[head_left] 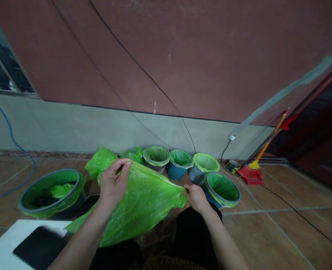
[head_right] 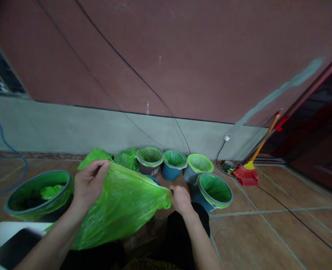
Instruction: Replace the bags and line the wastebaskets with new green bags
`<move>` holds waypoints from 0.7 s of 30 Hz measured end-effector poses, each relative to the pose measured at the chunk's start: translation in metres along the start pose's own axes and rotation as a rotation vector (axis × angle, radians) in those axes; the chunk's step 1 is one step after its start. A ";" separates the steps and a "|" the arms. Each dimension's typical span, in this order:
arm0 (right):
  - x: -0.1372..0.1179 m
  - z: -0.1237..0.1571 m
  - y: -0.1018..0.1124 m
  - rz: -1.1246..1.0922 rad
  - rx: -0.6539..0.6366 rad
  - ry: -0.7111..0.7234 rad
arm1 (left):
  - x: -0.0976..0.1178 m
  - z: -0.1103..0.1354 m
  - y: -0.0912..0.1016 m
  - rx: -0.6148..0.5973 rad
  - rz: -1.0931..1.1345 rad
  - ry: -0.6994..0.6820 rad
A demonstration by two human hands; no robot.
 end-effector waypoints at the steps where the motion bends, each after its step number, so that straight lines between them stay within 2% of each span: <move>1: 0.009 -0.003 0.001 0.122 0.006 -0.069 | 0.001 0.001 -0.001 0.010 0.002 -0.001; 3: 0.019 -0.009 0.008 0.283 0.030 -0.187 | 0.002 0.001 -0.001 0.032 -0.004 -0.004; 5: 0.022 -0.015 0.016 0.324 0.068 -0.235 | 0.001 -0.001 0.001 0.060 -0.017 0.005; 9: 0.022 -0.023 0.027 0.174 0.161 -0.184 | -0.018 -0.014 0.024 0.234 -0.006 0.111; 12: 0.021 -0.022 0.033 -0.143 0.319 -0.053 | -0.033 -0.025 0.047 0.363 0.012 0.156; 16: 0.015 -0.012 0.043 -0.881 0.596 0.082 | -0.054 -0.035 0.069 0.498 0.168 0.249; 19: -0.004 -0.001 0.056 -1.335 0.631 0.168 | -0.076 -0.040 0.074 0.566 0.264 0.387; 21: -0.023 0.011 0.073 -1.418 0.564 0.229 | -0.082 -0.050 0.075 0.526 0.237 0.339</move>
Point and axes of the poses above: each hand's wrist, its own z-axis away from the middle knuckle, its own y-axis out of the back of the hand, x = y × z, the point moved 6 cm from there along -z, towards the middle knuckle, and after that the axes turned 8 degrees about -z, right-handed, at the moved point
